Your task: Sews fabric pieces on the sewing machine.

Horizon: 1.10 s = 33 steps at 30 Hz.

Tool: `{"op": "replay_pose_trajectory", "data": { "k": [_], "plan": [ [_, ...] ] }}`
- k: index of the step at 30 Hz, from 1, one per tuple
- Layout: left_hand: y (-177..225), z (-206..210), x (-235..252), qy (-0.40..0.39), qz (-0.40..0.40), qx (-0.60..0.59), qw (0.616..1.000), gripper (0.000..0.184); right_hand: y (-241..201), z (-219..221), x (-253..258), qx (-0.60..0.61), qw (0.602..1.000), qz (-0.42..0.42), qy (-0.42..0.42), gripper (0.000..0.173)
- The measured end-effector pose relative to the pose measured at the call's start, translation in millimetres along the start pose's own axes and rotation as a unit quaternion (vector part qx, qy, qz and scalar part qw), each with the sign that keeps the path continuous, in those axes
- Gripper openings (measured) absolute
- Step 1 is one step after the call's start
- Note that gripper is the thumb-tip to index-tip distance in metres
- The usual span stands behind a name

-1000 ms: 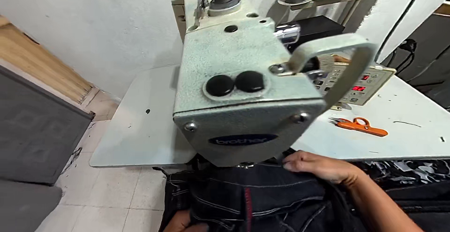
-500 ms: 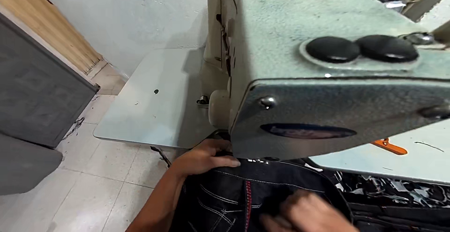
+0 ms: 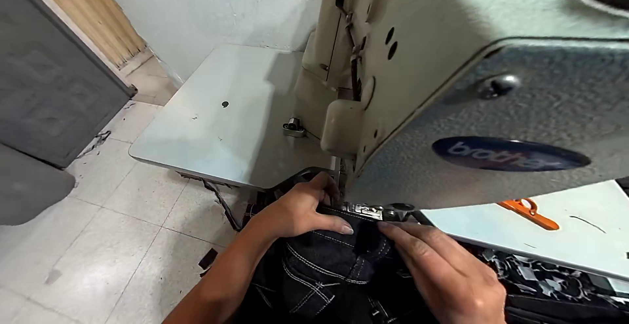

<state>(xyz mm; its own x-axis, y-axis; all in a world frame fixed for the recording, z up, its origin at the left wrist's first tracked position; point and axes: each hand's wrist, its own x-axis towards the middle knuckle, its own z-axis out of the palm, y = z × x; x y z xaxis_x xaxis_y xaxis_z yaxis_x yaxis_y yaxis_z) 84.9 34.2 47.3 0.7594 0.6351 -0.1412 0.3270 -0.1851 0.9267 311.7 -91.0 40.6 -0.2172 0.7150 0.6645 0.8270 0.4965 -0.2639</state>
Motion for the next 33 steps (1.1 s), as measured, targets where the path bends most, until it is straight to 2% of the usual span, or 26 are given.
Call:
{"op": "replay_pose_trajectory", "data": {
  "k": [3, 5, 7, 9, 10, 12, 14, 18, 22, 25, 27, 29, 30, 31, 33],
  "plan": [
    [1.5, 0.0, -0.6, 0.012, -0.010, 0.012, 1.000, 0.054, -4.4, 1.2, 5.5, 0.174, 0.975, 0.129, -0.051, 0.020],
    [6.9, 3.2, -5.3, 0.054, -0.016, 0.065, 0.996, 0.058, 1.9, 5.2, 7.0, 0.223, 0.958, 0.168, -0.070, 0.018],
    [16.8, 13.5, -15.8, 0.144, 0.009, 0.161, 0.976, 0.053, 6.6, 10.0, 7.7, 0.189, 0.967, 0.163, -0.057, 0.016],
    [27.1, 31.8, -27.6, 0.236, 0.057, 0.253, 0.936, 0.038, 6.3, 14.5, 9.0, 0.097, 0.985, 0.139, -0.016, 0.014],
    [33.0, 41.4, -34.6, 0.242, 0.061, 0.259, 0.933, 0.030, 6.1, 15.3, 9.6, 0.071, 0.989, 0.129, -0.009, 0.012],
    [44.4, 57.7, -50.0, 0.183, 0.040, 0.180, 0.966, 0.024, 5.0, 16.3, 11.2, 0.060, 0.991, 0.117, -0.007, 0.011],
    [45.7, 69.6, -59.3, 0.138, 0.018, 0.044, 0.989, 0.026, 3.7, 15.2, 12.5, 0.058, 0.993, 0.104, -0.015, 0.012],
    [33.7, 83.2, -57.6, 0.187, 0.007, -0.185, 0.965, 0.016, -0.6, 18.3, 12.5, 0.007, 0.998, 0.060, -0.004, 0.012],
    [26.4, 86.8, -51.1, 0.220, 0.007, -0.240, 0.945, 0.013, -0.4, 24.2, 8.1, -0.022, 1.000, -0.004, 0.015, 0.011],
    [29.5, 88.6, -48.3, 0.228, -0.026, -0.277, 0.933, 0.010, -1.3, 17.5, 3.3, -0.029, 0.999, -0.032, -0.030, 0.021],
    [31.3, 86.9, -47.2, 0.216, -0.046, -0.285, 0.933, 0.013, 0.2, 10.6, -0.1, -0.016, 0.997, -0.016, -0.067, 0.027],
    [29.4, 82.1, -47.8, 0.193, -0.026, -0.185, 0.963, 0.018, 3.3, 6.2, -3.1, -0.006, 0.996, 0.009, -0.086, 0.032],
    [25.2, 81.7, -48.4, 0.202, 0.017, -0.070, 0.977, 0.022, 5.4, 6.4, -4.6, -0.004, 0.996, 0.017, -0.085, 0.035],
    [18.5, 82.2, -48.8, 0.237, 0.083, 0.079, 0.965, 0.025, 7.7, 7.8, -6.2, -0.002, 0.997, 0.022, -0.079, 0.037],
    [0.4, 74.9, -45.4, 0.318, 0.250, 0.332, 0.852, 0.020, 11.4, 10.4, -8.7, -0.002, 0.997, 0.033, -0.069, 0.039]
  ]
}}
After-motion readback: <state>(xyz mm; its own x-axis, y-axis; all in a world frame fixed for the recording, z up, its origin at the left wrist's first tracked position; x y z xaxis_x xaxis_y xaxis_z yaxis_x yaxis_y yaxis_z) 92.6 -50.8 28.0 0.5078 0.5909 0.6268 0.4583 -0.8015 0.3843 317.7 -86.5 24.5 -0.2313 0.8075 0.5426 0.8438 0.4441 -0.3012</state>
